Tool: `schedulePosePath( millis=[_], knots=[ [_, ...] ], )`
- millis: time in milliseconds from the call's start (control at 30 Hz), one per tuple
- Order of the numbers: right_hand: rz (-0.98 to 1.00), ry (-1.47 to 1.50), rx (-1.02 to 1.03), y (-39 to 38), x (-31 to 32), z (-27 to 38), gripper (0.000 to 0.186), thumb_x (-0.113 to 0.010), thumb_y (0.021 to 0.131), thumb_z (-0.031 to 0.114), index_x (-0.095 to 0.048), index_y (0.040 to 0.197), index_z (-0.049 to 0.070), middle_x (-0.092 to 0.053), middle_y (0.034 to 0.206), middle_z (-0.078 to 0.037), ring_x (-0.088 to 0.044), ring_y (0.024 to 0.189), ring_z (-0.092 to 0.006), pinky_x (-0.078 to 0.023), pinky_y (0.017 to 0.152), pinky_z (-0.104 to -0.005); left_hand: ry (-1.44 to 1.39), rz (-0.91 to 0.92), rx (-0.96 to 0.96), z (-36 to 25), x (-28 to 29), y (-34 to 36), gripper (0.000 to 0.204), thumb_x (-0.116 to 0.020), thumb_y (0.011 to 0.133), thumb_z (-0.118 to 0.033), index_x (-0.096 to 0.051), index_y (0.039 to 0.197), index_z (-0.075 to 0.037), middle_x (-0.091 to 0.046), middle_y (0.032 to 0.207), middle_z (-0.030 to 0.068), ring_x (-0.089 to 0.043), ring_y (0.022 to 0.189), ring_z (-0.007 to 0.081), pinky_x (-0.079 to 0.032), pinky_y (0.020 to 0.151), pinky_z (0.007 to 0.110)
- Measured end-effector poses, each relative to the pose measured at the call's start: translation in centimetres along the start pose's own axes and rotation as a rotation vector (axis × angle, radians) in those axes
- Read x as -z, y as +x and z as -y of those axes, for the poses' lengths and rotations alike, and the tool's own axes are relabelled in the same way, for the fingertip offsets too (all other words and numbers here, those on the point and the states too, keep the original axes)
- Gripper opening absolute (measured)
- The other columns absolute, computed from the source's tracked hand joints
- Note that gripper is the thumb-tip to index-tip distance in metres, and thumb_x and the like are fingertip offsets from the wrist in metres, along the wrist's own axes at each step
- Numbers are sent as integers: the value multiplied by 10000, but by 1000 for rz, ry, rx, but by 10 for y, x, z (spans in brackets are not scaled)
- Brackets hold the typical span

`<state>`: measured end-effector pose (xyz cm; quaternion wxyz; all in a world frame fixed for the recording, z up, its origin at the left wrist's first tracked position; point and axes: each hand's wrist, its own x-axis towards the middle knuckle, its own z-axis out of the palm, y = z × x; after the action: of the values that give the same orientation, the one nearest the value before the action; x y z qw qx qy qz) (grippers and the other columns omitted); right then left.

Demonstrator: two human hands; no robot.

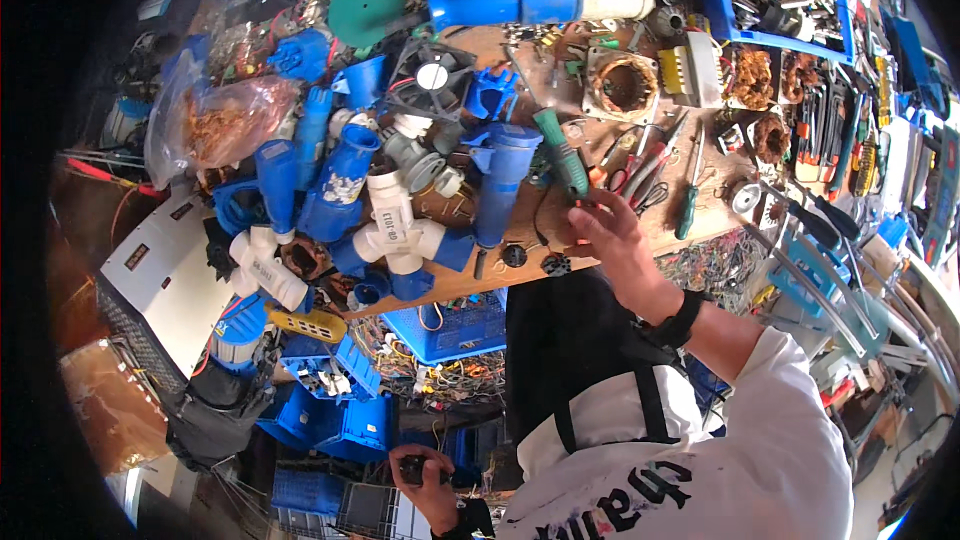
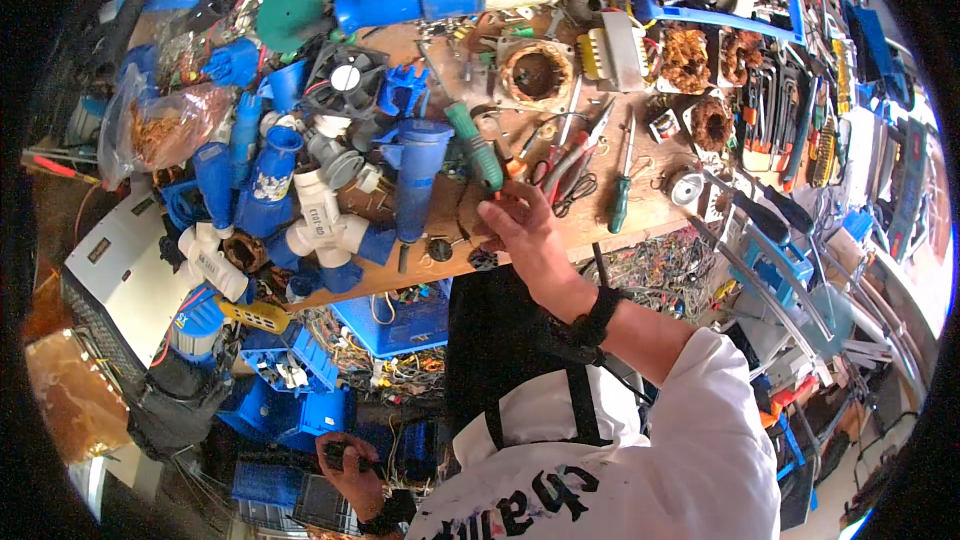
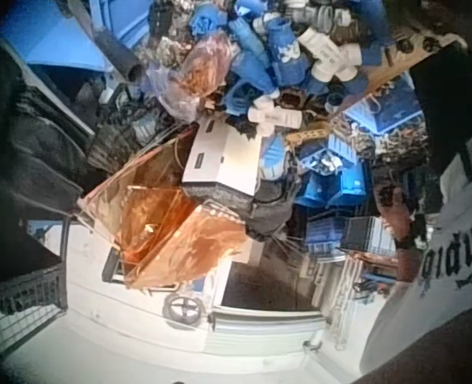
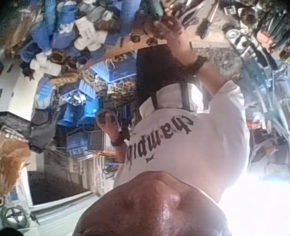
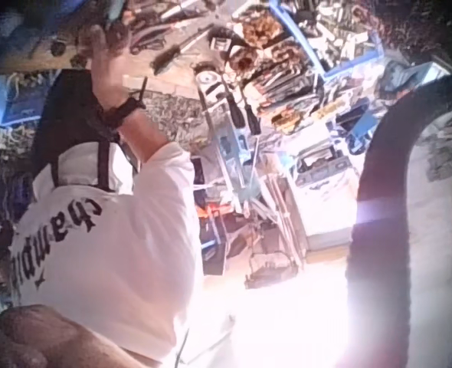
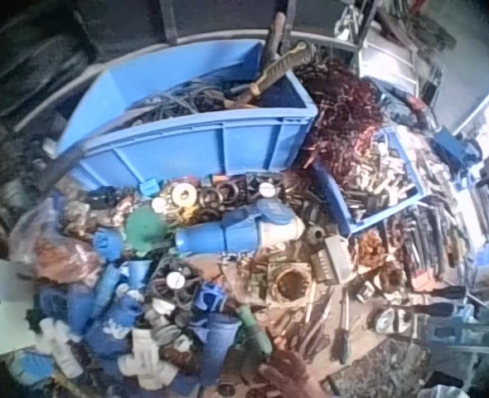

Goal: The person uses a screwdriver to unscrew and open a black electrical plug, then places it into a blue plastic pipe fitting. They subsequently pick up a black electrical box and use the screwdriver to manipulate its internal components.

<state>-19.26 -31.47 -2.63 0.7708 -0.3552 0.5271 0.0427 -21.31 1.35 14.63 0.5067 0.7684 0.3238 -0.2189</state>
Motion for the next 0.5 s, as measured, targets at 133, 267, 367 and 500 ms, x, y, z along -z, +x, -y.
schedulePosePath(
  millis=[133,267,367,500],
  knots=[
    [14,138,-92,11,-14,10,334,-621,926,252,-508,1169,54,-639,1029,-93,-651,839,-186,-542,748,-332,-51,-30,23,7,14,-1,313,-745,787,-188,-498,940,-72,-477,680,34,-448,584,145,-388,527,311],
    [-20,222,-52,26,-13,2,317,-591,941,309,-567,1114,44,-654,1000,-107,-660,845,-207,-550,753,-331,-84,-72,40,9,22,-1,247,-680,802,-131,-498,955,-67,-506,701,43,-478,581,145,-410,534,293],
    [50,49,68,23,-16,11,232,-589,946,257,-590,1039,45,-653,901,-64,-648,756,-170,-544,673,-271,-75,-81,87,1,28,-6,250,-680,825,-168,-500,968,-69,-514,721,32,-473,605,129,-396,538,278],
    [77,141,60,3,-13,27,207,-550,969,251,-590,1006,51,-620,799,-26,-593,699,-102,-504,607,-237,-144,-26,36,10,46,-10,217,-662,810,-74,-513,966,-62,-546,740,37,-510,606,110,-422,530,254]
  ],
)
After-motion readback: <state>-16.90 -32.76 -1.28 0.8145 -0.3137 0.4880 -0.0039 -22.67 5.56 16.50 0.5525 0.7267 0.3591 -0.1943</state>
